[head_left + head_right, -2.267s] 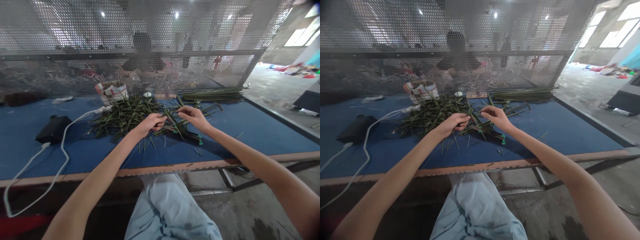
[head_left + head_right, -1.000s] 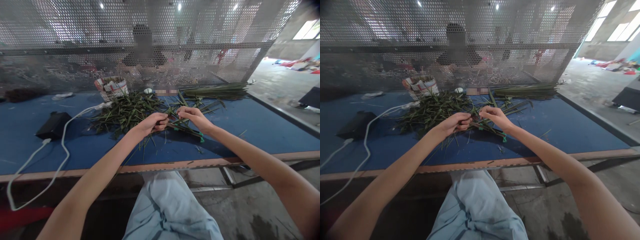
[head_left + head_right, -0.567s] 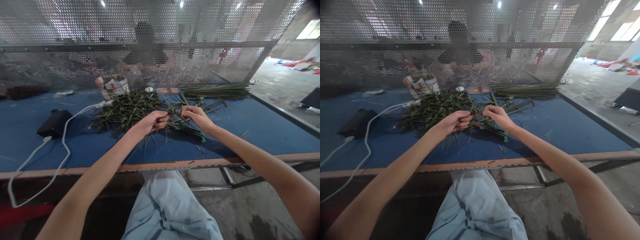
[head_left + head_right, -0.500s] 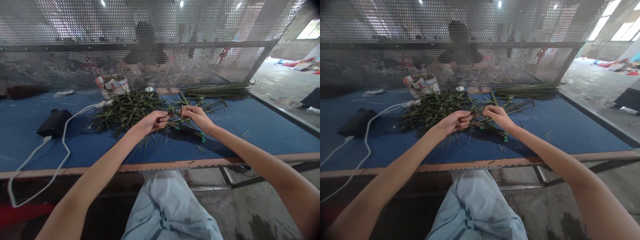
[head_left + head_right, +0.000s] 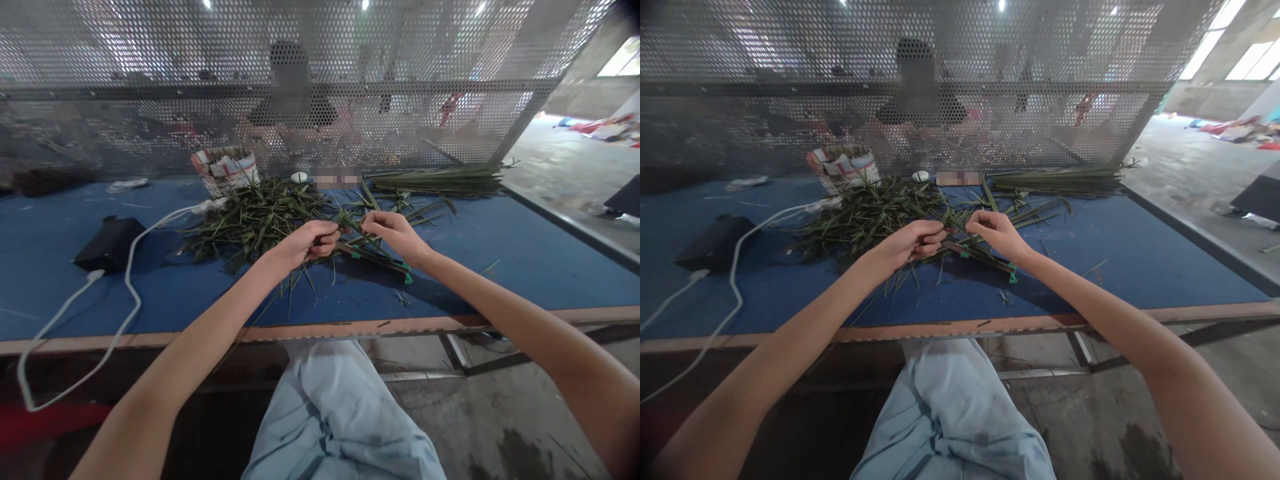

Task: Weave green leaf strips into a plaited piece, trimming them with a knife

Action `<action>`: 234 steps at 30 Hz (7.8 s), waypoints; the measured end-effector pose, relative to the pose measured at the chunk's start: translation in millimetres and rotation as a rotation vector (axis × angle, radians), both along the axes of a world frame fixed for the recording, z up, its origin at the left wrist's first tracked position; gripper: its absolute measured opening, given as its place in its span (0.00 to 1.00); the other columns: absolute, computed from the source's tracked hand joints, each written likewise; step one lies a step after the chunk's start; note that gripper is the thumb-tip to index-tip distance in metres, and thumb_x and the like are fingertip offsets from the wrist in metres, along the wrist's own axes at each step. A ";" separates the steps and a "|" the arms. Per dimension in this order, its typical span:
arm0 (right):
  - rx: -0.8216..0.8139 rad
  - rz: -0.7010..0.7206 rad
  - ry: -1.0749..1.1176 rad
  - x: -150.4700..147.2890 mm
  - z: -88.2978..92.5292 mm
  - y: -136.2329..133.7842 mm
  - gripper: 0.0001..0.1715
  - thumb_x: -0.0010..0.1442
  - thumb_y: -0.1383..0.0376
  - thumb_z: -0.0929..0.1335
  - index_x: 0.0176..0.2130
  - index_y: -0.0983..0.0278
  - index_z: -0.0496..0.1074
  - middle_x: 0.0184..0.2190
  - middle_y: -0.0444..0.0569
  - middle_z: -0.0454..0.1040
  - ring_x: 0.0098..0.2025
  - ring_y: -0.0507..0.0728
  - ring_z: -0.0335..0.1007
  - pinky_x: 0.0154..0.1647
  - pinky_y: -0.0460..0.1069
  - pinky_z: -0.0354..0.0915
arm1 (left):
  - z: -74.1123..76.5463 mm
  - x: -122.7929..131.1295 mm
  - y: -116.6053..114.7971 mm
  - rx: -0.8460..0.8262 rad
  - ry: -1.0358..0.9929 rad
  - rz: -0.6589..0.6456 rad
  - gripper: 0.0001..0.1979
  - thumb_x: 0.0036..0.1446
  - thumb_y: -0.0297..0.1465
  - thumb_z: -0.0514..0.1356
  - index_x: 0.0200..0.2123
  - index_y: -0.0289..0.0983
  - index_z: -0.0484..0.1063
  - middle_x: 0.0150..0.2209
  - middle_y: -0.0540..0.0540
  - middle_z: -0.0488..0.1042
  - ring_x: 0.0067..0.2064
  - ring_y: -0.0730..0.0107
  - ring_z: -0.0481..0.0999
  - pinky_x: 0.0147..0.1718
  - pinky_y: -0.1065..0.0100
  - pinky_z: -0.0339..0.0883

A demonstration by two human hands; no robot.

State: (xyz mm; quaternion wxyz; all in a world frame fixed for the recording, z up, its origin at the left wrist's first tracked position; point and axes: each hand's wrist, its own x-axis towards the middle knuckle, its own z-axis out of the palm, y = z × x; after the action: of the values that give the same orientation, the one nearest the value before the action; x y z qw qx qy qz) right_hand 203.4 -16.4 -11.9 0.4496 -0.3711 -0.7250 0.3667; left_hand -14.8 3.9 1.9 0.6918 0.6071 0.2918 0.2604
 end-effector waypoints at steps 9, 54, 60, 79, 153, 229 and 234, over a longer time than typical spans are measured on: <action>0.016 0.010 -0.054 -2.8 -0.9 0.5 0.17 0.58 0.54 0.68 0.28 0.64 0.69 0.28 0.46 0.68 0.32 0.52 0.61 0.36 0.50 0.57 | -6.1 13.3 -11.9 0.162 0.107 0.133 0.16 0.64 0.31 0.53 0.23 0.36 0.56 0.20 0.54 0.54 0.17 0.84 0.50 0.16 0.77 0.43; 0.072 0.017 -0.123 -7.9 -0.2 -7.5 0.24 0.62 0.48 0.64 0.25 0.63 0.64 0.22 0.42 0.57 0.27 0.50 0.53 0.28 0.48 0.51 | -6.3 11.1 -9.4 0.169 0.009 0.323 0.25 0.61 0.49 0.53 0.22 0.36 0.65 0.19 0.51 0.60 0.19 0.79 0.57 0.19 0.72 0.50; 0.032 0.054 -0.120 -10.0 -2.1 -8.4 0.24 0.61 0.47 0.64 0.28 0.64 0.66 0.23 0.42 0.59 0.27 0.51 0.54 0.28 0.47 0.52 | -10.5 15.8 -16.7 0.330 0.096 0.193 0.19 0.57 0.43 0.61 0.23 0.36 0.64 0.18 0.55 0.55 0.18 0.81 0.51 0.19 0.71 0.43; -0.285 0.139 0.198 -8.8 -11.7 3.0 0.20 0.58 0.49 0.68 0.34 0.63 0.71 0.32 0.47 0.73 0.36 0.54 0.70 0.40 0.49 0.66 | -2.0 18.3 -23.7 0.268 -0.075 0.194 0.12 0.59 0.37 0.57 0.30 0.34 0.69 0.24 0.47 0.71 0.26 0.72 0.72 0.26 0.71 0.65; 0.649 -0.339 -0.815 18.6 1.1 0.5 0.25 0.66 0.53 0.61 0.57 0.59 0.68 0.48 0.53 0.77 0.38 0.59 0.75 0.32 0.48 0.60 | -7.6 1.3 8.8 0.313 -0.126 0.575 0.11 0.52 0.38 0.65 0.36 0.38 0.74 0.31 0.45 0.76 0.30 0.71 0.74 0.31 0.67 0.68; 0.804 -0.501 -1.105 3.9 -1.9 -9.7 0.25 0.68 0.57 0.58 0.61 0.57 0.65 0.41 0.53 0.77 0.31 0.54 0.70 0.28 0.49 0.51 | -13.5 14.3 -3.5 -0.156 -0.409 0.626 0.04 0.51 0.22 0.65 0.32 0.34 0.77 0.31 0.46 0.77 0.36 0.72 0.77 0.45 0.67 0.68; 0.800 -0.505 -1.086 3.5 -3.7 -9.1 0.25 0.69 0.57 0.58 0.61 0.57 0.65 0.41 0.53 0.77 0.31 0.54 0.69 0.28 0.48 0.50 | -10.0 14.9 -6.7 -0.204 -0.398 0.630 0.04 0.53 0.22 0.64 0.33 0.35 0.76 0.33 0.46 0.77 0.38 0.71 0.77 0.46 0.67 0.68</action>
State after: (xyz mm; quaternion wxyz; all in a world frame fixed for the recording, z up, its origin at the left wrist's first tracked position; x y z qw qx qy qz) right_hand 206.9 -25.5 -15.6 0.1982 -0.4642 -0.8171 -0.2786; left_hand 0.0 -2.8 -8.1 0.6778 0.3536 0.3483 0.5425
